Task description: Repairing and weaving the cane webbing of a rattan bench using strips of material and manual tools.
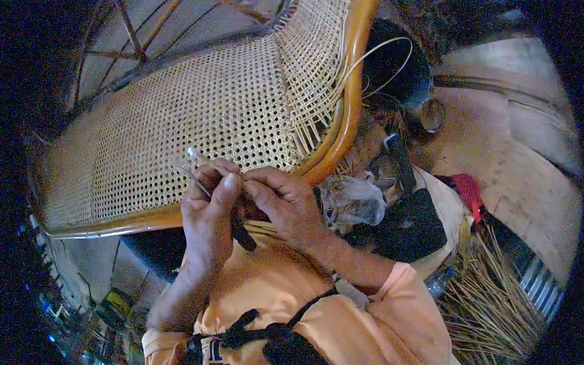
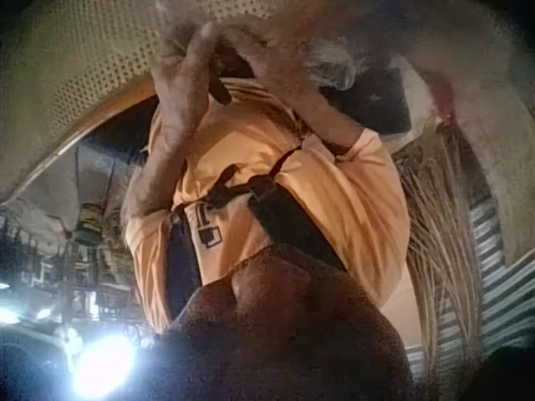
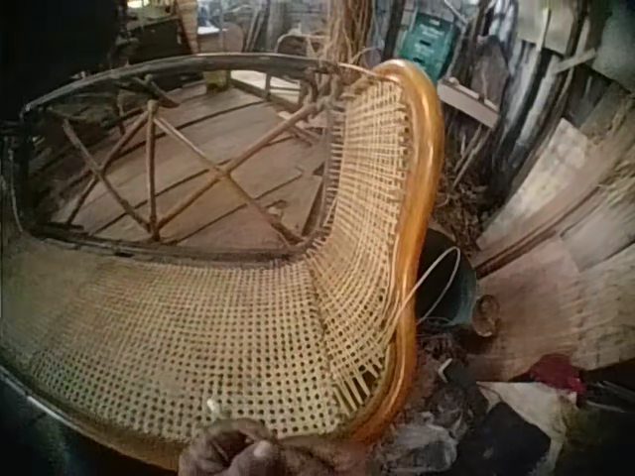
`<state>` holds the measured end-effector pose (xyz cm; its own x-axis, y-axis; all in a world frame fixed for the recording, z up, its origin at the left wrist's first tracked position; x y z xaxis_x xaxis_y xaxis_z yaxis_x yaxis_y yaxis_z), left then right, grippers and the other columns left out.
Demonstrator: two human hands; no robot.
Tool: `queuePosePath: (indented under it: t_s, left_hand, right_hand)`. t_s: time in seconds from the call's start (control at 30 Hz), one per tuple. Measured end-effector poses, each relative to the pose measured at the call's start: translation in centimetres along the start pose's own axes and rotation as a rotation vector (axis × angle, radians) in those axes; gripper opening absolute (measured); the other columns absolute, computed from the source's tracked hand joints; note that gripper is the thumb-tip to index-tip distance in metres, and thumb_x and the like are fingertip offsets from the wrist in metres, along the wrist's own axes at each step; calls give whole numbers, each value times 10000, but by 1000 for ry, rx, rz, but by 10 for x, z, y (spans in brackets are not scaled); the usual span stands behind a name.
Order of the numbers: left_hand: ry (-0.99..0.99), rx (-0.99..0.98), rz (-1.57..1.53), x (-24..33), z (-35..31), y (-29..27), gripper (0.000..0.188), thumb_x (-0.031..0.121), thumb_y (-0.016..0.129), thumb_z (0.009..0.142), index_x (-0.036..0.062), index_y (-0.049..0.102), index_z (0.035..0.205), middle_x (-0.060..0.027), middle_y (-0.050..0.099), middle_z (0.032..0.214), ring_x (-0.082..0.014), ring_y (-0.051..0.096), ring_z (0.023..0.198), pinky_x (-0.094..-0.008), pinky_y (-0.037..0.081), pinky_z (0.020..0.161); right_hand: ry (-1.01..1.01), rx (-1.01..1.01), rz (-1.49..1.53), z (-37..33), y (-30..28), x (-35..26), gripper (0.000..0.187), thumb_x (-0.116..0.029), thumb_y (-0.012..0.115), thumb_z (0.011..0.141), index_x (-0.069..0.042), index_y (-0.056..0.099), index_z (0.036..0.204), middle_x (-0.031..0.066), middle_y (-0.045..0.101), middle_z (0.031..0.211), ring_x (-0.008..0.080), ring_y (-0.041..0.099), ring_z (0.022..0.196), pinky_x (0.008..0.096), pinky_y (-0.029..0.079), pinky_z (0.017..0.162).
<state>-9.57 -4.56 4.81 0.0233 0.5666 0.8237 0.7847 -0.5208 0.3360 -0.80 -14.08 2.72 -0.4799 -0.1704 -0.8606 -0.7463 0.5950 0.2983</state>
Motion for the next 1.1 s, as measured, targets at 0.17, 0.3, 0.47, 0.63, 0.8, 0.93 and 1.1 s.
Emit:
queuePosePath:
  t_s: [0.17, 0.3, 0.47, 0.63, 0.8, 0.93, 1.1]
  left_hand:
    - [-130, 66, 174, 5, 19, -18, 174, 213, 529, 902, 45, 562, 873, -13, 562, 677, -40, 487, 568, -184, 359, 453]
    - [-180, -24, 213, -7, 29, -20, 223, 235, 512, 905, 45, 570, 803, -2, 545, 646, -66, 488, 540, -210, 387, 492]
    - [-216, -79, 227, -15, 30, -23, 196, 280, 541, 892, 88, 562, 860, 20, 563, 681, -51, 517, 540, -191, 384, 444]
    - [-275, -63, 292, -6, 29, -16, 181, 197, 511, 892, 43, 560, 813, -2, 535, 654, -73, 501, 552, -221, 415, 528]
    - [-269, -106, 267, -14, 33, -17, 181, 198, 517, 888, 40, 559, 809, -2, 548, 661, -75, 510, 558, -220, 419, 533]
    - [-243, -120, 285, -16, 34, -17, 191, 204, 521, 886, 39, 564, 801, -1, 553, 659, -74, 514, 561, -219, 417, 532]
    - [-273, -112, 318, -14, 34, -13, 199, 198, 521, 878, 35, 577, 780, -8, 550, 626, -82, 509, 529, -225, 418, 511]
  right_hand:
    - [-529, -67, -1221, 48, -52, -39, 190, -80, 569, 817, -2, 596, 988, 153, 616, 903, 291, 601, 860, 356, 477, 763]
    - [-466, -203, -1436, 77, -71, -38, 183, -58, 538, 799, -26, 612, 964, 143, 593, 920, 321, 577, 881, 387, 472, 776]
    - [-449, -352, -1650, 86, -60, -37, 215, -33, 518, 772, -43, 617, 962, 128, 558, 891, 302, 572, 877, 374, 475, 767]
    - [-510, -412, -1589, 87, -65, -36, 188, -45, 522, 762, -48, 613, 926, 122, 541, 871, 308, 562, 866, 382, 473, 756]
    - [-464, -493, -1559, 99, -66, -35, 136, -92, 562, 753, -45, 579, 881, 117, 539, 861, 311, 555, 861, 394, 470, 736]
    - [-504, -532, -1586, 103, -69, -35, 127, -87, 565, 749, -46, 566, 869, 113, 544, 859, 309, 558, 856, 396, 468, 731]
    - [-539, -460, -1553, 98, -76, -27, 150, -75, 567, 744, -41, 568, 889, 118, 548, 844, 312, 562, 840, 393, 471, 742]
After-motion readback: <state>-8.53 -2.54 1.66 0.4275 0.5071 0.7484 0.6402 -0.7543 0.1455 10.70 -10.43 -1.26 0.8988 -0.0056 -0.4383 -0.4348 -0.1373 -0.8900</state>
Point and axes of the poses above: each hand's wrist, its own z-axis towards the middle knuckle, its own y-axis out of the palm, x = y × z, the point moved 1 cm from there along z, towards the middle knuckle
